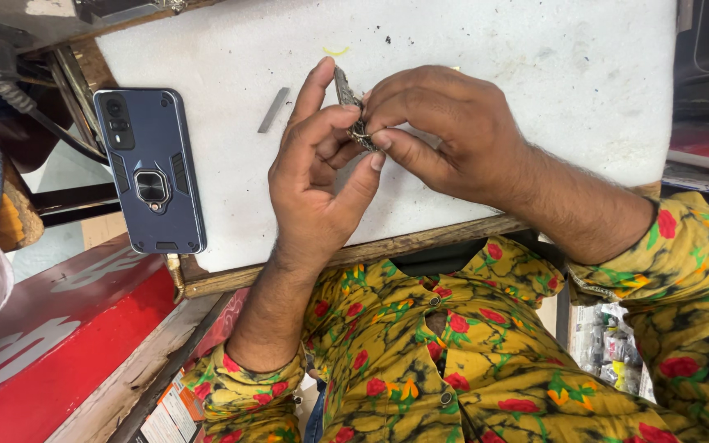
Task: The person handles a small circuit board and a smartphone case on a workbench. They peel off a protective film from the circuit board, then use a small metal tool to scrape or clean the board's surface. The person continues to manipulate the board and tool, occasionally picking up and setting down small components.
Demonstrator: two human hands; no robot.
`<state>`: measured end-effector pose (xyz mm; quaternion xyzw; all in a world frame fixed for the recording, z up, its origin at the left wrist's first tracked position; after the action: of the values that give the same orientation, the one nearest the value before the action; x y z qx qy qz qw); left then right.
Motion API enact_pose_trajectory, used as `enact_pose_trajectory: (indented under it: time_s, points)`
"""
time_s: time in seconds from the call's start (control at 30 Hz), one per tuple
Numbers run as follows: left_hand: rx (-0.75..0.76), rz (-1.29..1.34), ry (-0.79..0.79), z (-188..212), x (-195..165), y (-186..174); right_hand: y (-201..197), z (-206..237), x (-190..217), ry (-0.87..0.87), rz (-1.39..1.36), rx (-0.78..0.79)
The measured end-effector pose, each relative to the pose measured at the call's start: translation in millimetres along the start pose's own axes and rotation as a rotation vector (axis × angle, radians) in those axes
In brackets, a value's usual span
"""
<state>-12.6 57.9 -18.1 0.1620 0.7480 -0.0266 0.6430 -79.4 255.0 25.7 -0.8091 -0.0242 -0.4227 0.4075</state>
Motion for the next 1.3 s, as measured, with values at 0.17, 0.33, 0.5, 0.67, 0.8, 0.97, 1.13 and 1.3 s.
enact_pose_trajectory:
  time_s: [0.17,0.33,0.5,0.67,0.8,0.97,1.13,1.3]
  points:
    - [0.021,0.075,-0.023,-2,-5,3,0,-2,-1,-0.037,0.055,-0.030]
    - [-0.008,0.344,-0.106,-11,-14,-4,0,-4,5,-0.091,0.157,-0.036]
    - [0.014,0.547,-0.214,-11,-14,-14,1,-8,11,-0.137,0.145,-0.012]
    - [0.049,0.541,-0.212,-7,-9,-16,6,-9,10,-0.099,0.073,-0.051]
    - [0.090,0.548,-0.233,-7,-9,-14,9,-6,6,-0.103,0.085,-0.060]
    - [0.124,0.511,-0.232,-6,-11,-11,12,-1,6,-0.119,0.145,-0.069]
    - [0.159,0.449,-0.202,-4,-13,-11,12,0,11,-0.102,0.142,-0.096]
    - [0.169,0.232,-0.178,-4,-15,-11,12,0,18,-0.062,0.133,-0.111]
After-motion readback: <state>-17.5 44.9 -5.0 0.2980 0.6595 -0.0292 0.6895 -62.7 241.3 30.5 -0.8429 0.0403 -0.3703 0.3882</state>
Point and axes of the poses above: each hand's wrist, its own z-axis away from the middle knuckle, its own y-axis out of the palm, x = y × z, the point moved 1 cm from there along -z, towards the middle knuckle, and after that the axes turned 7 degrees about x, right-handed, at the moved point
